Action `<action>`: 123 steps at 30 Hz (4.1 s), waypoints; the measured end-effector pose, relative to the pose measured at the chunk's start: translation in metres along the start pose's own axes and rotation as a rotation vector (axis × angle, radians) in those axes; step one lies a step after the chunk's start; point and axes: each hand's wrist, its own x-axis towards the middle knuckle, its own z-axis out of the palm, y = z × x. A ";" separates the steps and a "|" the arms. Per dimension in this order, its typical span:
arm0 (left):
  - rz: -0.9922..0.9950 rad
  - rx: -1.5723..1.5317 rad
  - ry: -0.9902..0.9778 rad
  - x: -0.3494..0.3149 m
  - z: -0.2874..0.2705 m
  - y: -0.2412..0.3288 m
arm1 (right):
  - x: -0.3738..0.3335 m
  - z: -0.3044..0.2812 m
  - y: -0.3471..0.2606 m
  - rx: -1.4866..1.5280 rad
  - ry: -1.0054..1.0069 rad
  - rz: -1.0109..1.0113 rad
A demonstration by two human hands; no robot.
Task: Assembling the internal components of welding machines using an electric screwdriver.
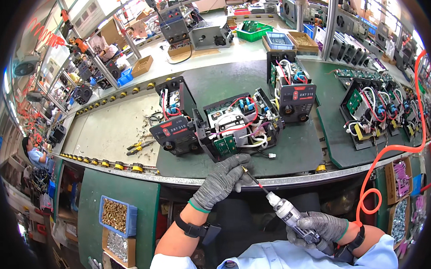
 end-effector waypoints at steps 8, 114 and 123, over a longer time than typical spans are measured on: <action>0.041 0.137 0.041 -0.007 0.011 0.014 | 0.000 0.005 0.002 0.105 -0.051 0.015; 0.082 1.008 0.571 -0.002 -0.042 0.040 | 0.064 0.083 -0.003 0.504 -0.094 -0.370; 0.020 1.158 0.694 0.003 -0.025 0.064 | 0.072 0.062 -0.001 0.527 -0.235 -0.355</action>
